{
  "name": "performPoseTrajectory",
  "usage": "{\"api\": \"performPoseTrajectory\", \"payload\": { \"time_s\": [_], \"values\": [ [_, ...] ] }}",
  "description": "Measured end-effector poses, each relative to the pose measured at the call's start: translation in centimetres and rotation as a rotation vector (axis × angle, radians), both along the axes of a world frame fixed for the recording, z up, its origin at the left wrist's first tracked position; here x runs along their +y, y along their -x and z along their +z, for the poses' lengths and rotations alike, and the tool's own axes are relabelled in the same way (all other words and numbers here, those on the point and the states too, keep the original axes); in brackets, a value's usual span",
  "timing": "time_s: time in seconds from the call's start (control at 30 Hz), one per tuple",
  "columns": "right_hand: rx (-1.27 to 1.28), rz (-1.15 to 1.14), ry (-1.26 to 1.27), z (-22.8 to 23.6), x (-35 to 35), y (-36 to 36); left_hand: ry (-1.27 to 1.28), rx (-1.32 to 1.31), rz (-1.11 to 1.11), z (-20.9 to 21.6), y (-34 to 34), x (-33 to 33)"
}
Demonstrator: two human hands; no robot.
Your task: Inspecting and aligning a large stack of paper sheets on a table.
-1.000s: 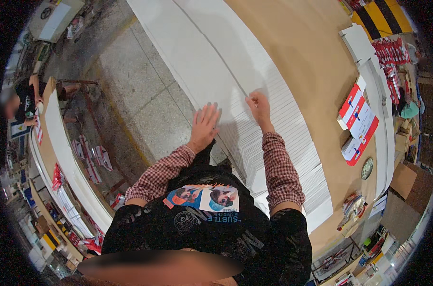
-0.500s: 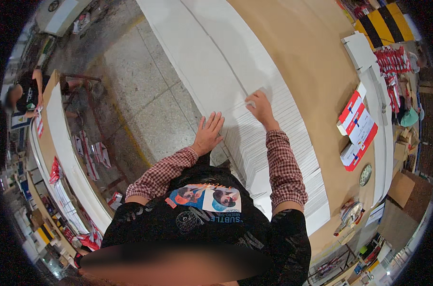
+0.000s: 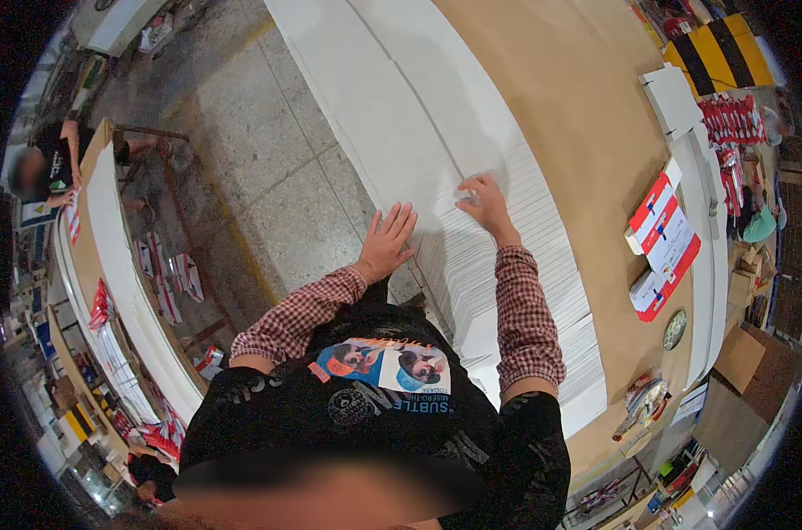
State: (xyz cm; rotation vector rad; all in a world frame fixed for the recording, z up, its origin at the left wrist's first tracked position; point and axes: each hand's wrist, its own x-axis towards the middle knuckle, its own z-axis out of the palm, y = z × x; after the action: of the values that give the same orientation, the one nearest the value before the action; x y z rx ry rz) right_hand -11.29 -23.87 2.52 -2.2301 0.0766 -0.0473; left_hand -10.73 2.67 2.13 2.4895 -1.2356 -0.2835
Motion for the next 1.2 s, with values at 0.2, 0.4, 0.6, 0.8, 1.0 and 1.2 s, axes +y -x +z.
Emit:
{"api": "performPoseTrajectory", "payload": {
  "time_s": [0.2,0.4,0.6,0.8,1.0,1.2],
  "values": [
    [0.014,0.100,0.319,1.4,0.7,-0.9,0.020,-0.001,0.018,-0.3,0.2,0.1],
    [-0.071,0.079,0.168,0.7,0.2,-0.2,0.018,-0.005,0.009,-0.5,0.3,0.2],
    [-0.098,0.111,0.255,1.0,0.4,-1.5,0.001,0.003,0.014,-0.6,0.2,0.2],
    [0.362,-0.030,-0.024,-0.1,-0.8,-0.7,0.053,0.024,0.010,-0.9,0.2,0.3],
    [0.329,-0.203,0.053,-2.6,0.7,2.1,-0.010,0.007,0.001,-0.3,-0.4,-0.1],
    [0.169,-0.206,-0.043,-2.9,1.6,3.0,-0.010,0.041,0.001,-0.2,0.1,0.2]
  ]
}}
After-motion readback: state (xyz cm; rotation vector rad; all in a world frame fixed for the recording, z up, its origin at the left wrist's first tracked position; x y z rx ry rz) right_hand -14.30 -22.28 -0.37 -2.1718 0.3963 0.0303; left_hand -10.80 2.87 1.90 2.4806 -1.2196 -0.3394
